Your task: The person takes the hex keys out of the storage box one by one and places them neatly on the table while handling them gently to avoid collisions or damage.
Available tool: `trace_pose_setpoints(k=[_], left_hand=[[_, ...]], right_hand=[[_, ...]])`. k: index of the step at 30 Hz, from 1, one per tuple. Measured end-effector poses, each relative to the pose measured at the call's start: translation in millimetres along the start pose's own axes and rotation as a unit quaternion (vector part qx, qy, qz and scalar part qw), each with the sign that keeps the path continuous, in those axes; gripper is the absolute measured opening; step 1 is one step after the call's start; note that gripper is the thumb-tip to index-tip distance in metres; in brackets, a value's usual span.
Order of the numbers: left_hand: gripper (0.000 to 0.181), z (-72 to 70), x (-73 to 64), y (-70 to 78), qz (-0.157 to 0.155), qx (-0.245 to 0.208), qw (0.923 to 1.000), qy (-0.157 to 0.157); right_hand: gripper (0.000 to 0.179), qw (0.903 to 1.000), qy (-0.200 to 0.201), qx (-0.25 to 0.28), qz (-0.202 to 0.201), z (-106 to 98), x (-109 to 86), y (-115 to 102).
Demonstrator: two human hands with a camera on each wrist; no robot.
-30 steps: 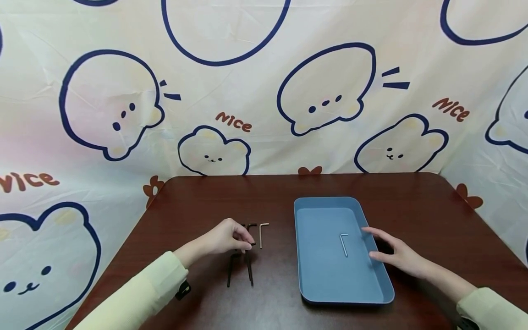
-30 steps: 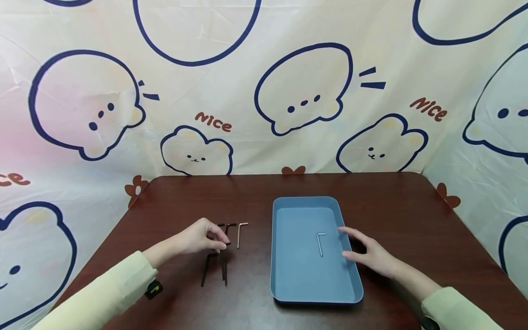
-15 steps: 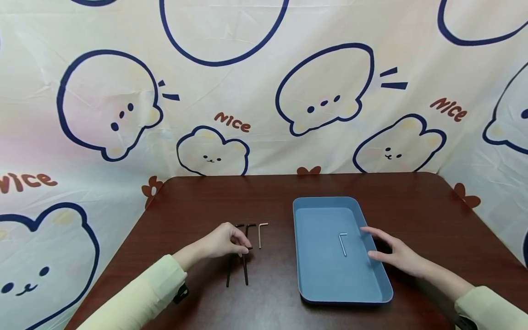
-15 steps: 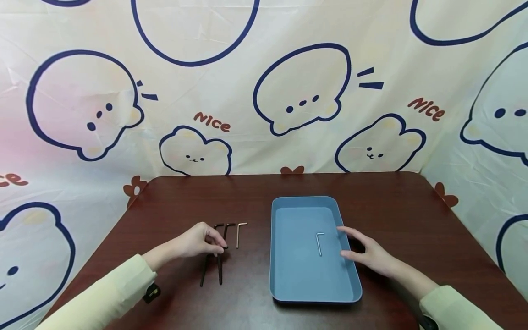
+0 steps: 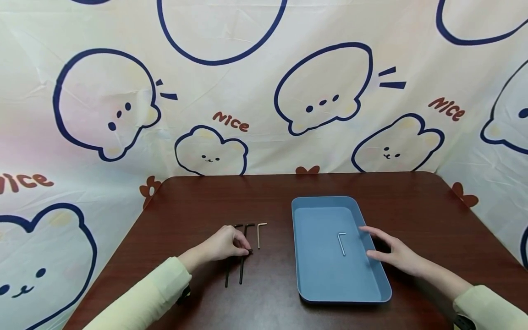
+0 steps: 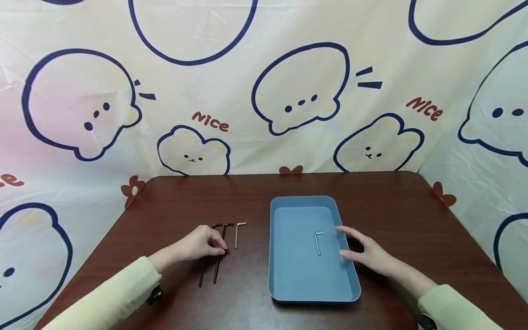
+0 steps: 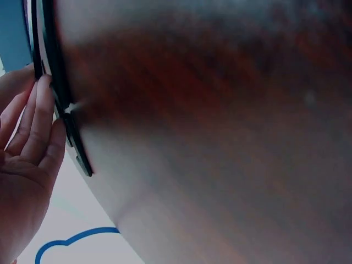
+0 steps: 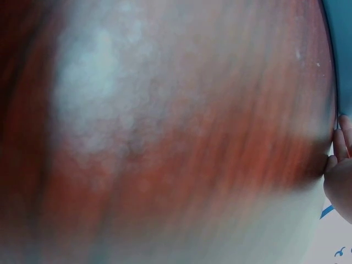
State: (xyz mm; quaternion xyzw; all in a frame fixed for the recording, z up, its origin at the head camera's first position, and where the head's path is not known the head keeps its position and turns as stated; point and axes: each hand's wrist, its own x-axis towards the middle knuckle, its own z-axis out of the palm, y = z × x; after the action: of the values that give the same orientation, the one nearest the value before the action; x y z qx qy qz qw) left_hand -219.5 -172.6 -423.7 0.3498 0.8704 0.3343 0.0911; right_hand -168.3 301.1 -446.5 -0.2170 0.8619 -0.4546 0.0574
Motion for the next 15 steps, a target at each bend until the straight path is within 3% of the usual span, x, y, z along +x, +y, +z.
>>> trace_pose_setpoints(k=[15], left_hand=[[0.012,5.2,-1.1,1.6,-0.005,0.032,0.9994,0.015]], right_hand=[[0.057,0.9999,0.006,-0.007,-0.006,-0.6,-0.8,-1.0]])
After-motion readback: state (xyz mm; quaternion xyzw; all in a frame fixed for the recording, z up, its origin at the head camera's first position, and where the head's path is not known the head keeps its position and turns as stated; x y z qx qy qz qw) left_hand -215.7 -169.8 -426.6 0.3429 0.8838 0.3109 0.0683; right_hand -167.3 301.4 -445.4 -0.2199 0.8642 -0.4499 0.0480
